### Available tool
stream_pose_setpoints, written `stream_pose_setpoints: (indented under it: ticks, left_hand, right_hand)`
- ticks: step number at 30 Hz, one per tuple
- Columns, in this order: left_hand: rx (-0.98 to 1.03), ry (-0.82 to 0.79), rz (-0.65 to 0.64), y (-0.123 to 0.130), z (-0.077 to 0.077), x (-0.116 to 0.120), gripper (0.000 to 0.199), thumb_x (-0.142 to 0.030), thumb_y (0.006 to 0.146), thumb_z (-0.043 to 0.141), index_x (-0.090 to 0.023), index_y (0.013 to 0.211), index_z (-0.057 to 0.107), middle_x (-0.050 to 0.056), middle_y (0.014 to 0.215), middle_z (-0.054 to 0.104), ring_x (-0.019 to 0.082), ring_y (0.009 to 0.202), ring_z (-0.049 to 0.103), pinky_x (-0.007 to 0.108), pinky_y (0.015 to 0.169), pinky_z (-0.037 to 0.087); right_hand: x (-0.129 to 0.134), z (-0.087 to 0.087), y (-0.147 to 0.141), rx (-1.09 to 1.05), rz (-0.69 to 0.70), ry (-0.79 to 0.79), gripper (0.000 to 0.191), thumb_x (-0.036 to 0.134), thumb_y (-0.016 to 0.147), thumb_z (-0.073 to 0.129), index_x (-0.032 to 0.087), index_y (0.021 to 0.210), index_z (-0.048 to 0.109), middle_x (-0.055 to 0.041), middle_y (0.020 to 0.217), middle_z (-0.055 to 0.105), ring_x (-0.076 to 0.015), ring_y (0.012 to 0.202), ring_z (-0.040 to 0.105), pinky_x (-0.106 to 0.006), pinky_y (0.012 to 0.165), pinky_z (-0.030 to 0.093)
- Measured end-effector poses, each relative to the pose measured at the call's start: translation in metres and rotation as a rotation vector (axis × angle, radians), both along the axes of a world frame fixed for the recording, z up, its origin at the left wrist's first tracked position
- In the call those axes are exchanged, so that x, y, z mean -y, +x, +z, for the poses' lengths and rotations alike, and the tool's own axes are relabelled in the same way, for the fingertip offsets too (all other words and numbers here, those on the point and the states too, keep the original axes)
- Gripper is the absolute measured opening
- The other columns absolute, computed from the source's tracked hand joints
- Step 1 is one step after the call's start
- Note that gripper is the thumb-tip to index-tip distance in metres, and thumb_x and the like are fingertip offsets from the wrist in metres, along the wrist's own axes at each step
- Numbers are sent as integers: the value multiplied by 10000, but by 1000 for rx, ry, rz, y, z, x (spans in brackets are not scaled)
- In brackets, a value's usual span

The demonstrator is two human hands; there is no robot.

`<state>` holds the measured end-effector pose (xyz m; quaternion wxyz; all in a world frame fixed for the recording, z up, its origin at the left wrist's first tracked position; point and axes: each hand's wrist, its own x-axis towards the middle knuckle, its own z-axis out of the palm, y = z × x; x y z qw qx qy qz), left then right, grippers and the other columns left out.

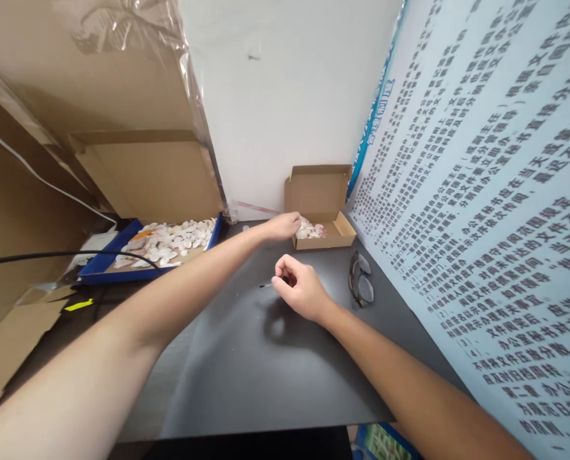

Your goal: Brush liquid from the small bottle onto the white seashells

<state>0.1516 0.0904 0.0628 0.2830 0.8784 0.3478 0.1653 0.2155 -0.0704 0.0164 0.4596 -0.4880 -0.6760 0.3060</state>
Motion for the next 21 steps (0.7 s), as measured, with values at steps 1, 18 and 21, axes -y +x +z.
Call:
stream_pose_setpoints:
  ticks: [1, 18, 21]
  left_hand:
    - [-25, 11, -12, 6, -4, -4, 130, -163, 811, 436, -188, 706, 507, 33, 727, 581, 168, 692, 498, 294, 673, 384]
    - [-148, 228, 71, -3, -2, 16, 193, -269, 923, 372, -184, 981, 535, 109, 982, 638, 215, 805, 543, 303, 673, 343]
    - [-162, 230, 65, -36, 15, 29, 157, -281, 894, 416, -199, 914, 548, 69, 910, 645, 202, 767, 537, 295, 659, 338]
  right_hand:
    - [0, 1, 0, 0, -3, 6, 105, 257, 782, 540, 224, 755, 444, 69, 619, 419, -109, 553, 371, -235, 546, 318]
    - [0, 2, 3, 29, 1, 21, 101, 258, 789, 531, 225, 751, 444, 72, 609, 420, -111, 548, 375, -243, 548, 322]
    - [0, 0, 3, 44, 14, 26, 107, 260, 797, 536, 223, 751, 447, 71, 602, 414, -112, 553, 380, -240, 552, 322]
